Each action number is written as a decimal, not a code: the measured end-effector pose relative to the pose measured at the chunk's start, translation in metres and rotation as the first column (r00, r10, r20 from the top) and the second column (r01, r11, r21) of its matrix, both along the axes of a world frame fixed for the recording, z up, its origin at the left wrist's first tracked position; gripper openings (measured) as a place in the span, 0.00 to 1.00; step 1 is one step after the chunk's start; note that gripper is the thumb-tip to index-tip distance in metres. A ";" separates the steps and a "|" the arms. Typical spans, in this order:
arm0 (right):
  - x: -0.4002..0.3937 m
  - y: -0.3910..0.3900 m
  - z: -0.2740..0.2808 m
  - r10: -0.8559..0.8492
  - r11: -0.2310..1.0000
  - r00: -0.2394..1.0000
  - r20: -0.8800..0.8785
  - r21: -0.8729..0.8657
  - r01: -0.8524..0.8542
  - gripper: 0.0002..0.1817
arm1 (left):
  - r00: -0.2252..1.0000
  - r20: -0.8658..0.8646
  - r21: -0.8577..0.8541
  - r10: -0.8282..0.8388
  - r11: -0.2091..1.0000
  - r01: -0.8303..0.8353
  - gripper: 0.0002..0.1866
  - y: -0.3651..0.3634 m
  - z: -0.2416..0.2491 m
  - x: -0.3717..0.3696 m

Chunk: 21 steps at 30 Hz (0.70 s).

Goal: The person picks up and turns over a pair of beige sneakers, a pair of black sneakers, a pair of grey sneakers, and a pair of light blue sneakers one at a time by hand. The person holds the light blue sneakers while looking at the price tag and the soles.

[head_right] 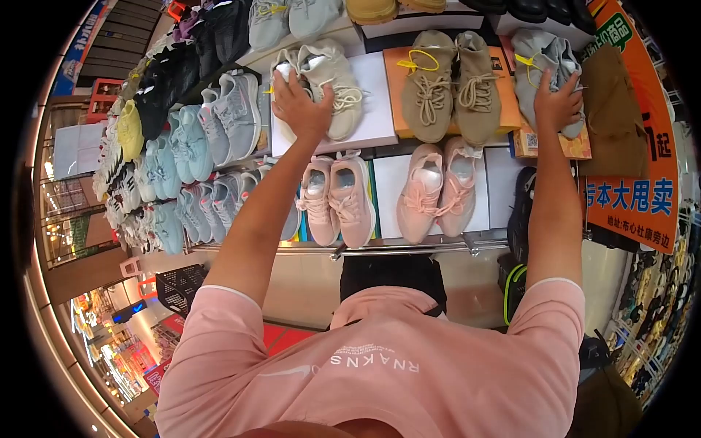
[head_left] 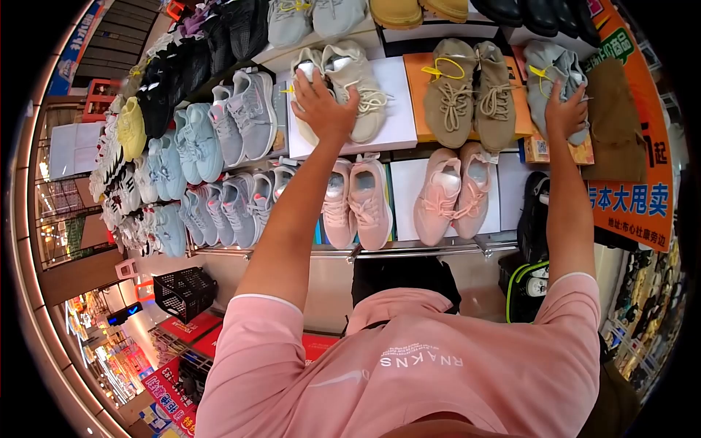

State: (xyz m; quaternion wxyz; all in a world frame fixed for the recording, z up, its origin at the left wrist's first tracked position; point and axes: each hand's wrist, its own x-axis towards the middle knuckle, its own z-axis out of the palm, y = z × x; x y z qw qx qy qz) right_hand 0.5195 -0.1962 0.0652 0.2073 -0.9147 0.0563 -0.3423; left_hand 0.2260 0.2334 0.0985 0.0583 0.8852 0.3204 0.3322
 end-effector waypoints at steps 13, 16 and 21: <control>-0.010 0.002 0.005 0.055 0.997 0.998 0.039 0.044 -0.057 0.43 | 1.000 0.018 0.033 -0.003 0.999 0.002 0.45 -0.002 -0.001 -0.001; -0.007 0.000 0.001 0.034 0.999 0.999 0.042 0.030 -0.036 0.43 | 1.000 0.017 0.023 0.006 1.000 -0.006 0.45 -0.003 -0.001 0.001; -0.007 0.001 0.002 0.030 0.999 0.998 0.057 0.030 -0.032 0.42 | 1.000 0.010 0.023 -0.001 1.000 0.001 0.45 -0.003 0.001 0.000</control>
